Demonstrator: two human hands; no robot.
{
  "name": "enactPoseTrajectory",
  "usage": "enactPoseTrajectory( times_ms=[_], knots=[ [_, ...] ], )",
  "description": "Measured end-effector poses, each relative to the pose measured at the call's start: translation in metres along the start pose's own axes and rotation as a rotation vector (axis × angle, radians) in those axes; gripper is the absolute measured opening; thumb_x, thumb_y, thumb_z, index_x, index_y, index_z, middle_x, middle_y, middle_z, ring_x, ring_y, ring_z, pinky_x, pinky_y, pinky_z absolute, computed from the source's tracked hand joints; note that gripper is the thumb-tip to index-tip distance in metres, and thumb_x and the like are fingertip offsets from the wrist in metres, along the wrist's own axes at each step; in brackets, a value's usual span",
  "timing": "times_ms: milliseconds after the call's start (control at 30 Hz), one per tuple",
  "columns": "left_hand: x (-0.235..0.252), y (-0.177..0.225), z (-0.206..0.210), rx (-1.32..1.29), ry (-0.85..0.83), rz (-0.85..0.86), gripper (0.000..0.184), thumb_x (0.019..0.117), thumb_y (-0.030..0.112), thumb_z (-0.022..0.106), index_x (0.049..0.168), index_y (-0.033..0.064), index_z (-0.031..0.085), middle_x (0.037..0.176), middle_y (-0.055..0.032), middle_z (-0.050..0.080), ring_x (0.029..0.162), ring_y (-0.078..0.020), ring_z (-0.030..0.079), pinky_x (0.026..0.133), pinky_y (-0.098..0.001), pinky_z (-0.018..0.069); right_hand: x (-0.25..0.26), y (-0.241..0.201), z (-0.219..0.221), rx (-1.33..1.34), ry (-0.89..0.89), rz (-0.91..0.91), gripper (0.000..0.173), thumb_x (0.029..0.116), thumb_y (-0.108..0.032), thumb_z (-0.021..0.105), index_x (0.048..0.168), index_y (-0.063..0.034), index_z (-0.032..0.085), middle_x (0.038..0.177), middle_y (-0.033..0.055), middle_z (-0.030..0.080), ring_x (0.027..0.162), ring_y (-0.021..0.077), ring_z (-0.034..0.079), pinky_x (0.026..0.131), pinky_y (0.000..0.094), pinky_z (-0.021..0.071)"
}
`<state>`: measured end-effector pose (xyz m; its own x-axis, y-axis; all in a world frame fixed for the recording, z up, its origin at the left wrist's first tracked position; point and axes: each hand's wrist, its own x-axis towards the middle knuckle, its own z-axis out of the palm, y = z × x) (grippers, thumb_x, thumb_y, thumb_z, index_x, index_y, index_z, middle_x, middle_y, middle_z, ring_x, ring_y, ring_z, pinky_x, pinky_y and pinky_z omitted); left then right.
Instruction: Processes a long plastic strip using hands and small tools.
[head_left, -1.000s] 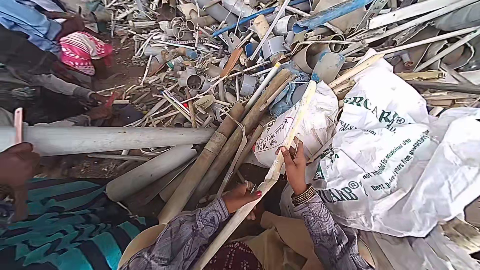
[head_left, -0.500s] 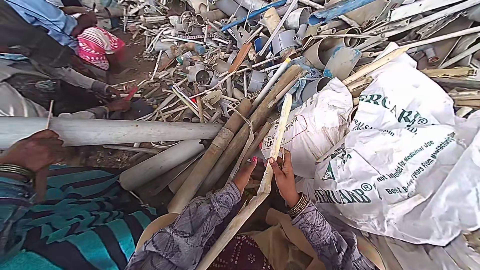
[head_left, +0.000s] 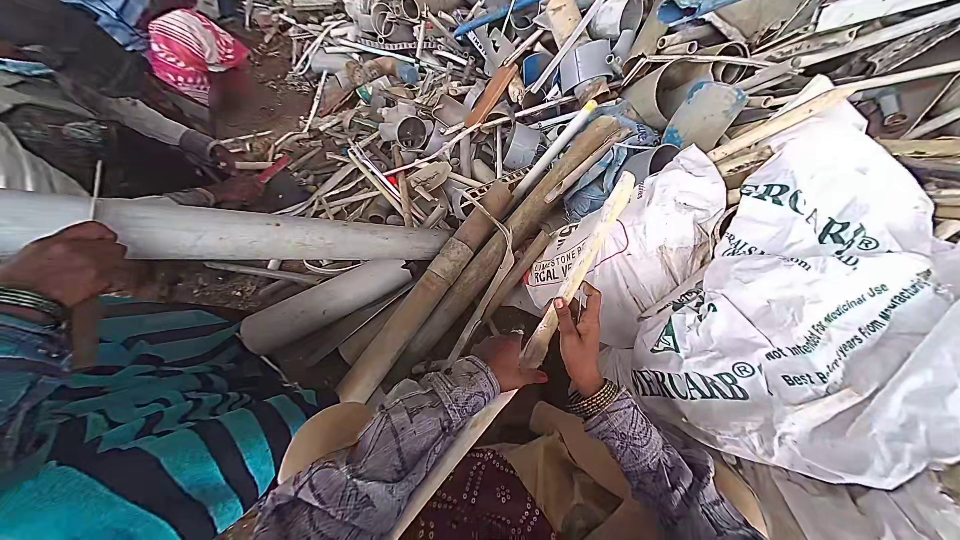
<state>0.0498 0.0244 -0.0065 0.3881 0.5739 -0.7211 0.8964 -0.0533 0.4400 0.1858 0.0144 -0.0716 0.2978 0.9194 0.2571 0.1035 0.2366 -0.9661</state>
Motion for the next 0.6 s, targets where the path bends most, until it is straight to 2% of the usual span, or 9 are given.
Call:
enactPoseTrajectory(
  times_ms=[33,100,133,167,233,267,333,400,600],
  knots=[
    [0.000,0.000,0.001,0.015,-0.018,-0.038,0.088,0.0957,0.053,0.066,0.152,-0.0073,0.034,0.142,-0.0323,0.051,0.134,-0.0466,0.049,0.111,-0.0613,0.0370,0.002,0.000,-0.002,-0.025,0.018,-0.029,0.047,0.1015,-0.006,0.050,0.136,0.0194,0.031,0.092,0.0049,0.067,0.078,-0.0057,0.064,0.075,0.0147,0.0535],
    [0.004,-0.003,0.009,-0.159,-0.052,-0.029,0.079,0.0971,0.040,0.069,0.150,-0.0086,0.036,0.135,-0.0303,0.057,0.126,-0.0403,0.057,0.109,-0.0545,0.0413,0.006,-0.003,-0.005,-0.054,0.049,-0.067,0.047,0.1024,-0.007,0.048,0.137,0.0191,0.029,0.090,0.0030,0.067,0.077,-0.0063,0.064,0.073,0.0144,0.0532],
    [0.008,-0.006,0.016,-0.309,-0.070,0.004,0.068,0.0983,0.029,0.069,0.145,-0.0101,0.040,0.122,-0.0263,0.064,0.109,-0.0316,0.066,0.100,-0.0457,0.0487,0.008,-0.006,-0.007,-0.074,0.052,-0.086,0.047,0.1027,-0.007,0.048,0.137,0.0186,0.029,0.089,0.0013,0.067,0.075,-0.0068,0.064,0.072,0.0142,0.0534],
    [0.011,-0.007,0.021,-0.447,-0.104,0.036,0.057,0.1002,0.022,0.067,0.140,-0.0100,0.041,0.107,-0.0201,0.067,0.089,-0.0215,0.069,0.087,-0.0359,0.0546,0.010,-0.008,-0.009,-0.095,0.054,-0.094,0.046,0.1029,-0.007,0.048,0.137,0.0179,0.030,0.086,0.0003,0.066,0.073,-0.0069,0.063,0.070,0.0141,0.0534],
    [0.009,-0.005,0.026,-0.611,-0.131,0.093,0.040,0.1007,0.014,0.065,0.128,-0.0096,0.047,0.084,-0.0098,0.061,0.065,-0.0113,0.062,0.068,-0.0265,0.0551,0.017,-0.010,-0.013,-0.114,0.059,-0.039,0.048,0.1027,-0.008,0.049,0.140,0.0157,0.030,0.082,-0.0008,0.065,0.069,-0.0064,0.062,0.067,0.0142,0.0518],
    [0.006,-0.003,0.027,-0.621,-0.124,0.118,0.037,0.1003,0.014,0.065,0.124,-0.0096,0.050,0.080,-0.0073,0.058,0.060,-0.0090,0.058,0.063,-0.0245,0.0522,0.023,-0.012,-0.017,-0.087,0.060,0.036,0.047,0.1034,-0.008,0.048,0.142,0.0122,0.030,0.080,-0.0013,0.063,0.066,-0.0053,0.060,0.064,0.0142,0.0507],
    [-0.001,0.003,0.025,-0.558,-0.092,0.135,0.042,0.1001,0.017,0.066,0.126,-0.0110,0.049,0.081,-0.0090,0.058,0.060,-0.0100,0.057,0.063,-0.0257,0.0516,0.034,-0.016,-0.022,0.032,0.065,0.215,0.043,0.1063,-0.004,0.044,0.145,0.0058,0.029,0.076,0.0002,0.060,0.060,-0.0017,0.058,0.058,0.0147,0.0482],
    [-0.008,0.008,0.020,-0.473,-0.052,0.110,0.048,0.1004,0.019,0.066,0.131,-0.0124,0.046,0.089,-0.0152,0.061,0.065,-0.0151,0.060,0.067,-0.0302,0.0537,0.040,-0.022,-0.021,0.122,0.087,0.346,0.037,0.1087,-0.004,0.040,0.143,0.0017,0.029,0.074,0.0000,0.057,0.056,-0.0010,0.056,0.053,0.0135,0.0463],
    [-0.022,0.012,0.016,-0.379,0.043,0.052,0.054,0.1002,0.021,0.067,0.134,-0.0135,0.043,0.092,-0.0178,0.062,0.067,-0.0182,0.064,0.070,-0.0315,0.0555,0.041,-0.033,-0.010,0.212,0.086,0.491,0.028,0.1111,-0.008,0.036,0.139,-0.0036,0.033,0.073,0.0005,0.057,0.053,-0.0009,0.054,0.048,0.0122,0.0410]
  ],
)
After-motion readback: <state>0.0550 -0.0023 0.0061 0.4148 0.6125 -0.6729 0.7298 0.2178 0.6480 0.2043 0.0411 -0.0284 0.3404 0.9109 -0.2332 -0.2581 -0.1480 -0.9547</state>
